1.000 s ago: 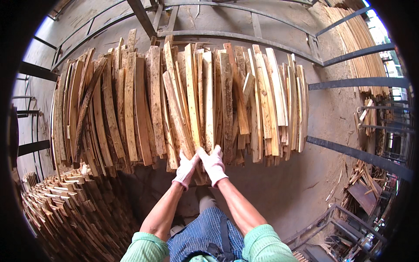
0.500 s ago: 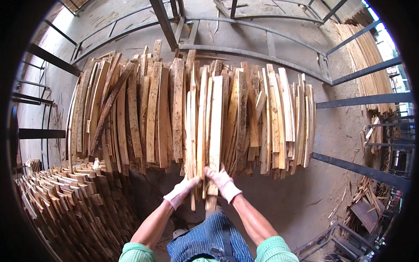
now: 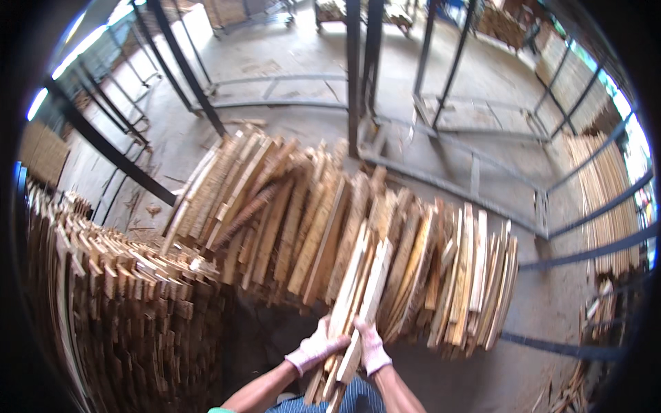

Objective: The person lifts bundles of wooden slats from a rack and stacks them onto a larger pile.

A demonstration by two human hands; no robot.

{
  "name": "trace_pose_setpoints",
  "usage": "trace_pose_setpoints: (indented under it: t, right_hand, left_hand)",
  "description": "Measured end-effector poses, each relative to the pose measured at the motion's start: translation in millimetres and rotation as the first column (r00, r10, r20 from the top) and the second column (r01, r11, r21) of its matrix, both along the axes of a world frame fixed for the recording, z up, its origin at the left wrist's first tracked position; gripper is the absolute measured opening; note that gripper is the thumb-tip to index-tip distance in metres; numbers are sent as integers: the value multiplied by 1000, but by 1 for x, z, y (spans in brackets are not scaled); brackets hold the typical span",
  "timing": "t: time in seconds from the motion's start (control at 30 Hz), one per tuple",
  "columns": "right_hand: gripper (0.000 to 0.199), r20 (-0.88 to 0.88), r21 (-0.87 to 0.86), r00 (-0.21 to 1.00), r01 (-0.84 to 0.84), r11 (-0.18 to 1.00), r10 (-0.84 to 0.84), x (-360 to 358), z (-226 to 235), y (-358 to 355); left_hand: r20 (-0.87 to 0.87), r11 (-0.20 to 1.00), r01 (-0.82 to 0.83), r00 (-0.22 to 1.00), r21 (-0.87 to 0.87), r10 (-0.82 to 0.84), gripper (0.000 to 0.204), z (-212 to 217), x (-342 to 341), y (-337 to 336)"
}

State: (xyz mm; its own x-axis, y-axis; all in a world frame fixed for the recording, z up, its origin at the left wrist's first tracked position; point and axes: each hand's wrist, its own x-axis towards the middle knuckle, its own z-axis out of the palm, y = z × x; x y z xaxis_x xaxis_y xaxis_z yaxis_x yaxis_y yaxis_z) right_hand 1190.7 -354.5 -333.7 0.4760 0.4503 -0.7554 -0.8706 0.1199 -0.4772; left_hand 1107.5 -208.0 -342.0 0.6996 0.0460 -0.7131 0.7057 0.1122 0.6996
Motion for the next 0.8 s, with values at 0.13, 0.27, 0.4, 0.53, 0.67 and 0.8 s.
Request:
trace_pose_setpoints:
  t: [0.13, 0.27, 0.4, 0.53, 0.67, 0.8]
  right_hand:
    - [62, 180, 62, 983, -28, 998, 17, -39, 18, 15]
    - [67, 329, -7, 926, -191, 982, 182, -54, 102, 76]
    - [96, 605, -80, 729, -345, 935, 320, -98, 213, 153]
    - [98, 685, 282, 689, -551, 786, 238, -202, 281, 232]
    - [79, 673, 341, 700, -580, 740, 238, -291, 320, 283]
    - [79, 681, 283, 616, -720, 634, 396, -402, 371, 342]
  left_hand:
    - [204, 990, -138, 969, -41, 143, 106, 43, -40, 14]
    - [461, 949, -292, 830, -122, 314, 109, 101, -80, 66]
    - [618, 862, -459, 619, -217, 485, 101, 191, -147, 115]
    - [761, 758, -583, 337, -294, 555, 102, 250, -267, 157]
    - [817, 677, -724, 467, 132, 340, 106, 305, -367, 191]
    - [795, 514, -858, 296, -24, 530, 103, 355, -488, 210]
